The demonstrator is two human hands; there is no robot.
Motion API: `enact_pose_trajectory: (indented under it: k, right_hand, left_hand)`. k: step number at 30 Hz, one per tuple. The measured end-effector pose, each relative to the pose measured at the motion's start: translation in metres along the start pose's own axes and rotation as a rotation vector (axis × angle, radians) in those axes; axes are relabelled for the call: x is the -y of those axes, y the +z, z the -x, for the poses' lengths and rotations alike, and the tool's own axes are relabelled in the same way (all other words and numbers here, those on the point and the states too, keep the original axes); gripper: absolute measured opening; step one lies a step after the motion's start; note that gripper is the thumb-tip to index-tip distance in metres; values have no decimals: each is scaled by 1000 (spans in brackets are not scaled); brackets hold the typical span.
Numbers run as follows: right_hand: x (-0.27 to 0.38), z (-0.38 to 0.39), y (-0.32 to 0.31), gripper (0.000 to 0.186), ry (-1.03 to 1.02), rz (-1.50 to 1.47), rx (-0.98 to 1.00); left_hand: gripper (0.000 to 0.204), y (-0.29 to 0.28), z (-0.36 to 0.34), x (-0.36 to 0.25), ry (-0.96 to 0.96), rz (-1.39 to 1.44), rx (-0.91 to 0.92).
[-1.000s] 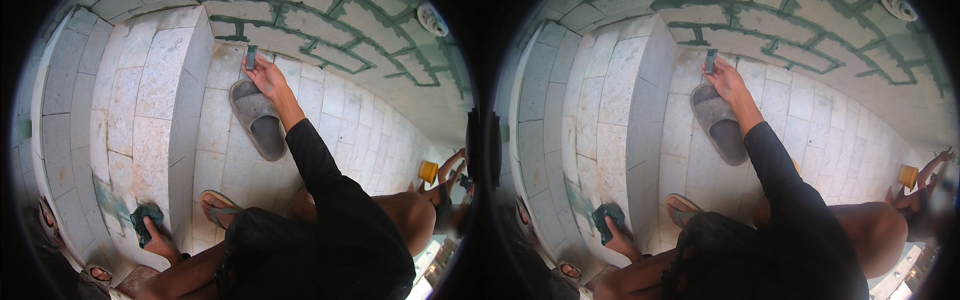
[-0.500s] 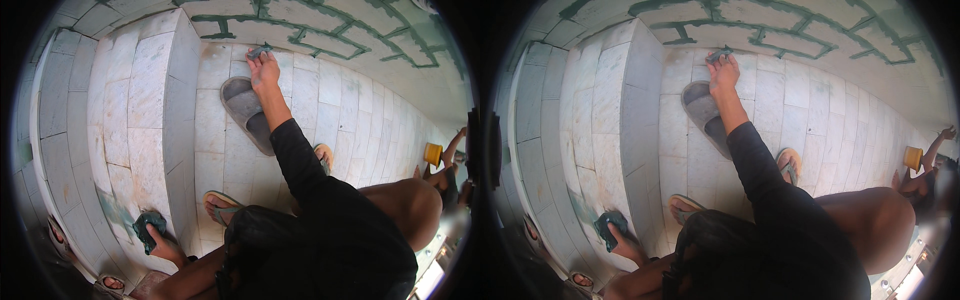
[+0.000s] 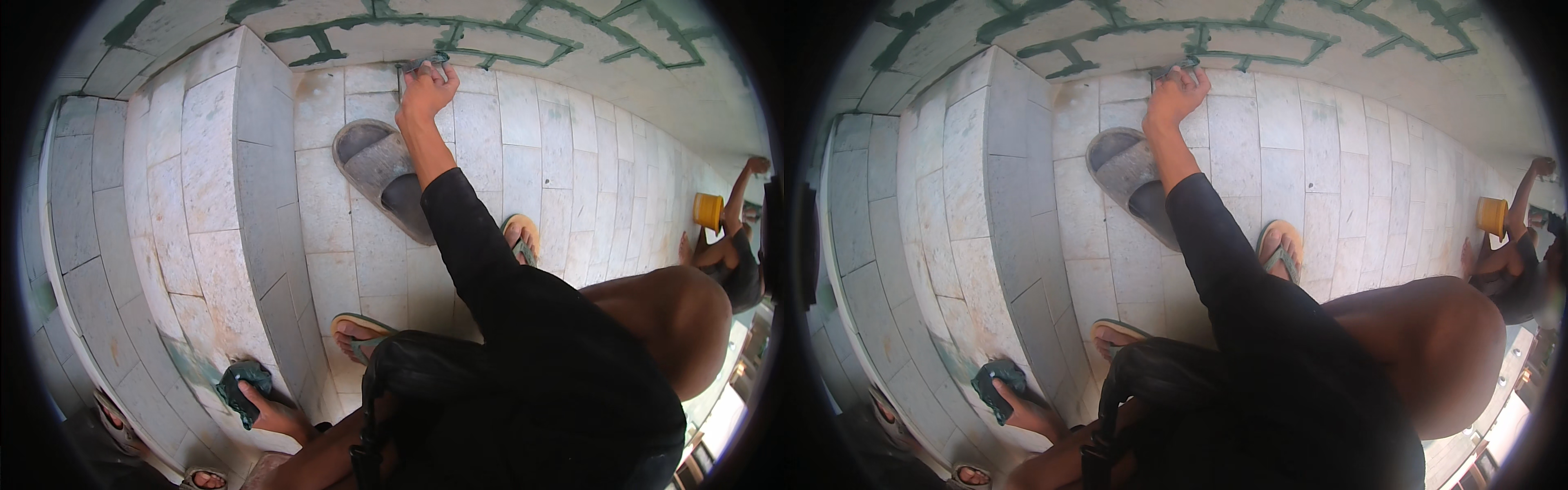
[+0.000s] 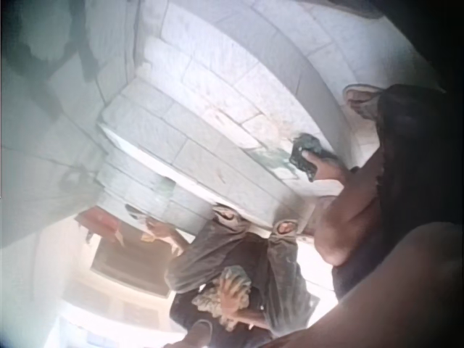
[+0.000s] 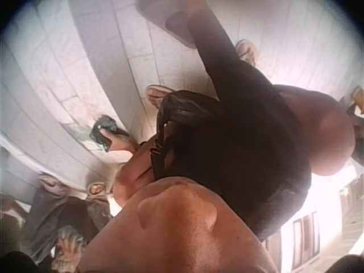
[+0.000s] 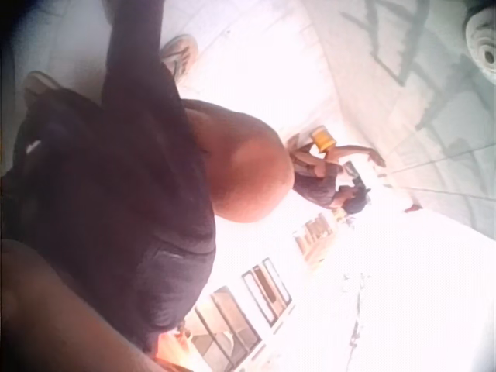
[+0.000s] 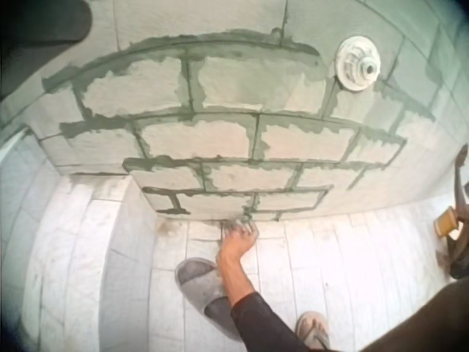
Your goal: The person applies a green material into the gaps between wall stones using a small scrap piece of stone and their fingers.
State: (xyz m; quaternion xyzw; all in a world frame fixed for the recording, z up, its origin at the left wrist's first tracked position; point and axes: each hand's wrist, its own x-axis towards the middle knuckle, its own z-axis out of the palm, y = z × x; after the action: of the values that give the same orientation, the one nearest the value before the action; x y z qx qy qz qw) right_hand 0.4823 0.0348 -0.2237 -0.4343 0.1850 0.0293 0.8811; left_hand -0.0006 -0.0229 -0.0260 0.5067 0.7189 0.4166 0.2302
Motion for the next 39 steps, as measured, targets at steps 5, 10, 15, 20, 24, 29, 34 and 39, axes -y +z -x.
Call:
enact_pose_trajectory:
  k: [5, 10, 15, 20, 24, 29, 34, 39]
  right_hand:
    - [-8, -3, 15, 48, -38, -1, -70]
    - [-12, 1, 22, 45, -53, 82, -80]
    - [-13, 1, 17, 43, -26, 111, -23]
    - [5, -12, -13, 42, 9, 260, 95]
    - [24, -20, -31, 37, -73, 228, 30]
    - [24, -23, -23, 36, -134, 250, 34]
    - [14, -14, -7, 43, -181, 199, -25]
    - [-3, -6, 3, 46, -245, 315, -56]
  left_hand:
    - [48, 2, 3, -3, 38, -42, -9]
    - [53, -3, -4, 4, 28, -26, 10]
    - [52, -3, -8, 11, 33, 24, 22]
    - [50, -2, -10, 14, 77, 88, 55]
    - [49, -1, -8, 10, 64, 82, 38]
    - [50, -1, -8, 8, 59, 43, 52]
    - [53, -2, -8, 12, 37, 41, 8]
    - [55, -5, -12, 16, 44, 32, 22]
